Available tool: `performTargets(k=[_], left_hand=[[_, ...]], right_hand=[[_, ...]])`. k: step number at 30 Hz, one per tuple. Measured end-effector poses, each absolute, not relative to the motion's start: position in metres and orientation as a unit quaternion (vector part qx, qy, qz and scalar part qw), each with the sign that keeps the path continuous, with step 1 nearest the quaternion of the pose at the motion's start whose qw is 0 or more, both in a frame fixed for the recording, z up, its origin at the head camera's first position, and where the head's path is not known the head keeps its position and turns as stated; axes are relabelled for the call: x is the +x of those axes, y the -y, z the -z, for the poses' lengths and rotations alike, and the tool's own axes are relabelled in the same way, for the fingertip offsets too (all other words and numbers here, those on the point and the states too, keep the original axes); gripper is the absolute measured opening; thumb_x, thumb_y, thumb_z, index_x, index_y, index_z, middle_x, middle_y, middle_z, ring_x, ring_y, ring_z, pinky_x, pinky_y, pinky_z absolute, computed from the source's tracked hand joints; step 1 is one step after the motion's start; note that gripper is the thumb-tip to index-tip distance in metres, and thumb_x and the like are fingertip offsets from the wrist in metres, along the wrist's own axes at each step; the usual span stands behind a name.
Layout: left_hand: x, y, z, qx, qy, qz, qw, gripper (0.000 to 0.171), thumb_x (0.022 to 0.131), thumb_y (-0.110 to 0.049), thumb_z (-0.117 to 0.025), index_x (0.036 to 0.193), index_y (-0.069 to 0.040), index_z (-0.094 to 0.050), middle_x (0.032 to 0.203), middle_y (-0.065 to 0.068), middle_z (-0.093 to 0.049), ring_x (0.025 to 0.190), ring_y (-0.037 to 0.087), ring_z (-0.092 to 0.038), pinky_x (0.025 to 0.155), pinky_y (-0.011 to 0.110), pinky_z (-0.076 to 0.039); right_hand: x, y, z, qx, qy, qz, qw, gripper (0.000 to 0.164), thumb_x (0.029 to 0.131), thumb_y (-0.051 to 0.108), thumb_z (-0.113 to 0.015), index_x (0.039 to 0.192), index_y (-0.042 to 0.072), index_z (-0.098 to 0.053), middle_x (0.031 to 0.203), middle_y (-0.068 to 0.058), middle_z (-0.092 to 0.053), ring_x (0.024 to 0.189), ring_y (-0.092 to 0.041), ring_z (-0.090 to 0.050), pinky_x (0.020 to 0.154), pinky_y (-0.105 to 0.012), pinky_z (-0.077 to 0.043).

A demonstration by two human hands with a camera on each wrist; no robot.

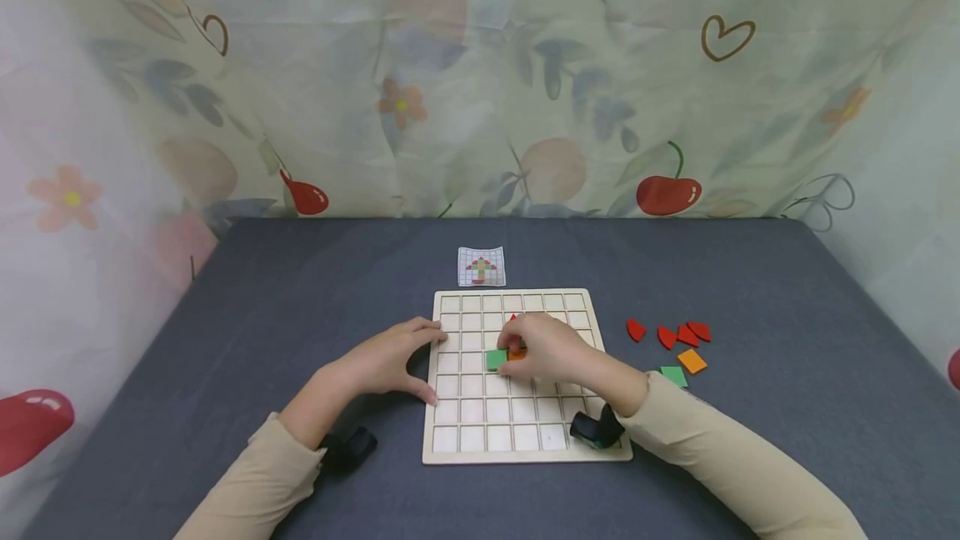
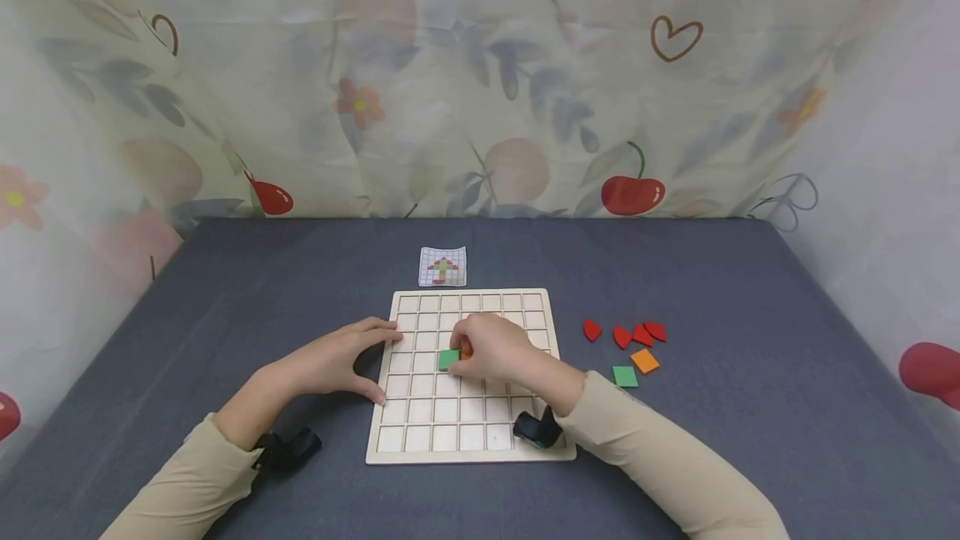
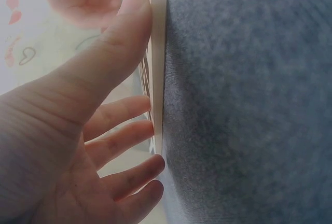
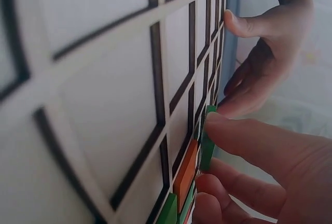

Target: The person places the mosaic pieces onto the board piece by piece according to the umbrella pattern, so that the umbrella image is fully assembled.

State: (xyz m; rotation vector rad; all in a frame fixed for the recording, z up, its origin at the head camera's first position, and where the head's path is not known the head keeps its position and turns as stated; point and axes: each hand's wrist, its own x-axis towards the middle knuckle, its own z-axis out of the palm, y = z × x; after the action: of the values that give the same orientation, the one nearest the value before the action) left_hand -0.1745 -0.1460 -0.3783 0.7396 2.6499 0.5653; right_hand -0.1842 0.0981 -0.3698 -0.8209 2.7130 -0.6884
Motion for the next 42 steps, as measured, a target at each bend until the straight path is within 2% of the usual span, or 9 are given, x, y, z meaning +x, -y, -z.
performTargets(k=[17, 27, 33, 42], left_hand=[[-0.175, 0.146, 0.378, 0.261, -0.929, -0.201, 0.167, 0.083, 0.067, -0.041, -0.081, 0.135, -0.005, -0.047, 0.142, 0.012, -0.042, 0.129, 0.028, -0.043, 0.105, 0.044, -0.037], [-0.175, 0.147, 0.38, 0.263, -0.929, -0.202, 0.163, 0.084, 0.067, -0.041, -0.081, 0.135, -0.005, -0.047, 0.141, 0.013, -0.042, 0.129, 0.028, -0.043, 0.105, 0.044, -0.038], [-0.174, 0.147, 0.379, 0.263, -0.929, -0.201, 0.163, 0.084, 0.067, -0.041, -0.081, 0.135, -0.005, -0.047, 0.142, 0.013, -0.041, 0.13, 0.029, -0.042, 0.105, 0.044, -0.037], [-0.174, 0.146, 0.379, 0.259, -0.931, -0.201, 0.163, 0.085, 0.067, -0.041, -0.081, 0.136, -0.006, -0.047, 0.143, 0.013, -0.041, 0.13, 0.028, -0.041, 0.105, 0.044, -0.037]], right_hand=[[-0.184, -0.092, 0.371, -0.258, -0.933, 0.222, 0.118, 0.018, 0.074, 0.022, -0.078, 0.086, 0.012, -0.069, 0.07, 0.003, -0.056, 0.066, -0.009, -0.047, 0.059, -0.022, -0.038], [-0.184, -0.094, 0.371, -0.257, -0.931, 0.229, 0.119, 0.02, 0.074, 0.021, -0.078, 0.089, 0.011, -0.069, 0.072, 0.003, -0.058, 0.068, -0.009, -0.048, 0.063, -0.023, -0.04], [-0.186, -0.108, 0.368, -0.27, -0.922, 0.254, 0.109, 0.021, 0.076, 0.021, -0.076, 0.091, 0.009, -0.069, 0.073, 0.002, -0.059, 0.064, -0.008, -0.048, 0.061, -0.022, -0.04], [-0.193, -0.149, 0.363, -0.229, -0.917, 0.306, 0.117, 0.021, 0.08, 0.02, -0.073, 0.097, 0.008, -0.068, 0.079, -0.001, -0.061, 0.063, -0.011, -0.052, 0.059, -0.024, -0.044]])
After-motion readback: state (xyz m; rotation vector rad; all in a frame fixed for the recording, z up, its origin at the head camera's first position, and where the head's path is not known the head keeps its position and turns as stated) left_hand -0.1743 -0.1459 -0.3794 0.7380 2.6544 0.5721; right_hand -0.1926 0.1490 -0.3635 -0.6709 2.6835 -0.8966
